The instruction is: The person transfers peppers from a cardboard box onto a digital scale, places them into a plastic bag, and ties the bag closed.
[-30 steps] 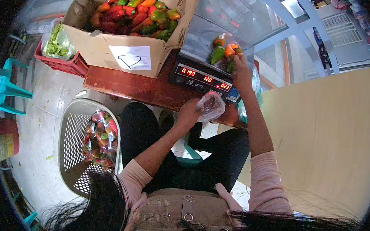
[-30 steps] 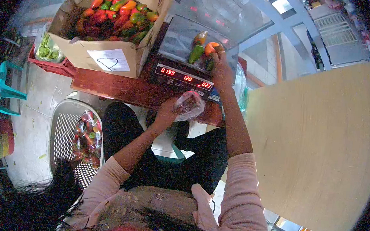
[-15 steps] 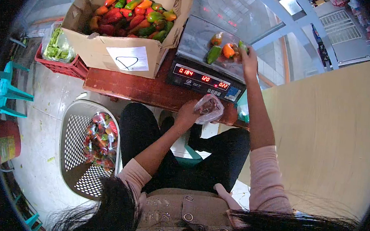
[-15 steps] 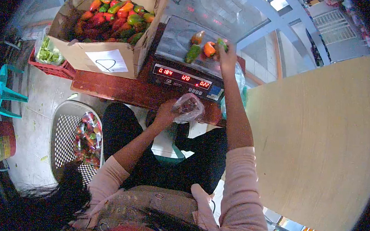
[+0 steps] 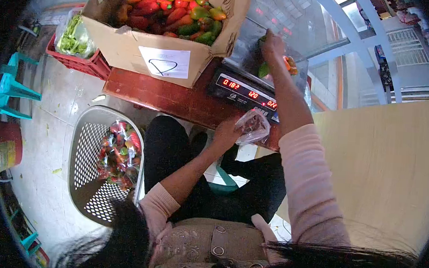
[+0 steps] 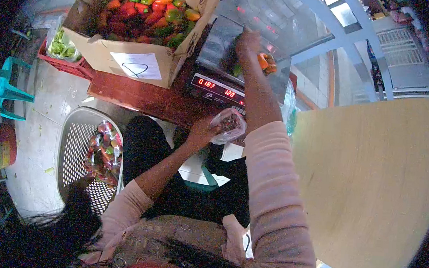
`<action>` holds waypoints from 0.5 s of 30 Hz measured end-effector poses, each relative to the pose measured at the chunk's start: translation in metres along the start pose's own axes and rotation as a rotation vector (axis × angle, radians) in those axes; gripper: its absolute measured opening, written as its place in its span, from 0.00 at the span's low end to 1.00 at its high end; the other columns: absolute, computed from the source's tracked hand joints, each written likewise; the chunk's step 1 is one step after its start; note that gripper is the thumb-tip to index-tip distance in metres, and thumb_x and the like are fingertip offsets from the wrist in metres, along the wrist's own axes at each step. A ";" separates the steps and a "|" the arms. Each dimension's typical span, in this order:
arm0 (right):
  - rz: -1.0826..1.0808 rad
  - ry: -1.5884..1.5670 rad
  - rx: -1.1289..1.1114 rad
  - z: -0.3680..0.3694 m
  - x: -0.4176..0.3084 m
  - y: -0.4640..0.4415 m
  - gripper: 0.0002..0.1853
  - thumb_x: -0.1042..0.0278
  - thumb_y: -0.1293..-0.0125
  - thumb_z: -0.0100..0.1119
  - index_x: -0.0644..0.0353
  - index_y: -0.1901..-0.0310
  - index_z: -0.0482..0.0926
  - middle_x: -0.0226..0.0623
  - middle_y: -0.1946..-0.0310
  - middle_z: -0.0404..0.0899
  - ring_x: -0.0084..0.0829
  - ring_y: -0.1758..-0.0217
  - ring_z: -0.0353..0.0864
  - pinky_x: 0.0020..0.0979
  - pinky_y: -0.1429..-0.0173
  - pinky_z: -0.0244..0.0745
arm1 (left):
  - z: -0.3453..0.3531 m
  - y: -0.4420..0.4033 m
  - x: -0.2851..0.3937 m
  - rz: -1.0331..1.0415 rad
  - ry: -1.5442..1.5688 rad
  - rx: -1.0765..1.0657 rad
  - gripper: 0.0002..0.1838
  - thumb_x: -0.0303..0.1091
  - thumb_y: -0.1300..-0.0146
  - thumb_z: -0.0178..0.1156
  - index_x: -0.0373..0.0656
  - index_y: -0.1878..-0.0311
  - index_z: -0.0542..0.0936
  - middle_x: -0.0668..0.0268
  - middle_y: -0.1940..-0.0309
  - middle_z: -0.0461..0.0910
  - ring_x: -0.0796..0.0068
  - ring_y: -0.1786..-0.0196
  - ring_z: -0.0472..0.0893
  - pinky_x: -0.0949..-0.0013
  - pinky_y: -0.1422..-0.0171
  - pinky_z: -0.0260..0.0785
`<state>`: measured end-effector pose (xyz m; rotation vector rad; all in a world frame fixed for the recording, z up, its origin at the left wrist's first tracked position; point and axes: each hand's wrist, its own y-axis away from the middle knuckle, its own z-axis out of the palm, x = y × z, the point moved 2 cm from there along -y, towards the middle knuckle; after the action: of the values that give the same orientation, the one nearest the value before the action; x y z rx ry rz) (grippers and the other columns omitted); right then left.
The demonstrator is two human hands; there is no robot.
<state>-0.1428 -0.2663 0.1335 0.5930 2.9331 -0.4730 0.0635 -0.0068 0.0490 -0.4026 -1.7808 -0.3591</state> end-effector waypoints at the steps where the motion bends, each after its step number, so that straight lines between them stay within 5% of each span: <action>1: -0.022 -0.029 0.012 -0.013 -0.004 0.005 0.20 0.65 0.46 0.59 0.58 0.51 0.73 0.59 0.50 0.71 0.54 0.53 0.78 0.45 0.53 0.75 | 0.000 -0.002 0.001 -0.017 0.016 -0.015 0.17 0.37 0.43 0.59 0.37 0.52 0.76 0.46 0.61 0.78 0.45 0.55 0.77 0.51 0.50 0.68; 4: -0.258 -0.167 -0.011 -0.046 0.002 -0.001 0.17 0.71 0.46 0.59 0.60 0.54 0.72 0.52 0.56 0.75 0.49 0.61 0.81 0.41 0.60 0.78 | -0.003 -0.004 0.002 -0.085 0.039 -0.046 0.17 0.37 0.44 0.60 0.39 0.53 0.77 0.47 0.62 0.79 0.45 0.56 0.78 0.52 0.50 0.69; 9: 0.018 -1.347 -0.437 -0.143 -0.016 0.069 0.18 0.72 0.48 0.60 0.61 0.54 0.71 0.40 0.56 0.75 0.35 0.62 0.81 0.31 0.62 0.78 | -0.003 -0.003 -0.019 -0.110 0.178 -0.027 0.17 0.38 0.45 0.61 0.39 0.54 0.77 0.47 0.62 0.79 0.46 0.56 0.78 0.52 0.50 0.69; 11: -0.059 -1.365 -0.629 -0.158 -0.005 0.124 0.21 0.71 0.49 0.61 0.60 0.51 0.71 0.39 0.56 0.75 0.32 0.58 0.79 0.30 0.53 0.76 | -0.003 -0.005 -0.021 -0.073 0.077 -0.032 0.17 0.38 0.45 0.60 0.39 0.54 0.77 0.47 0.61 0.79 0.45 0.56 0.78 0.53 0.51 0.69; 13: -0.253 -0.970 -0.560 -0.136 0.024 0.177 0.23 0.69 0.50 0.61 0.59 0.50 0.71 0.35 0.56 0.74 0.28 0.53 0.75 0.29 0.46 0.71 | -0.001 -0.006 -0.017 -0.092 -0.026 -0.073 0.17 0.39 0.44 0.60 0.39 0.54 0.77 0.47 0.61 0.79 0.45 0.56 0.78 0.53 0.51 0.69; 15: -0.021 -0.950 -0.794 -0.134 0.030 0.232 0.24 0.70 0.51 0.61 0.60 0.50 0.71 0.32 0.54 0.74 0.26 0.50 0.73 0.27 0.42 0.68 | 0.003 -0.006 -0.023 -0.081 -0.058 -0.112 0.17 0.37 0.42 0.58 0.39 0.52 0.77 0.49 0.60 0.80 0.48 0.55 0.79 0.55 0.51 0.70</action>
<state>-0.0847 -0.0092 0.1902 0.1411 1.9487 0.3444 0.0631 -0.0121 0.0261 -0.4242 -1.8426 -0.5104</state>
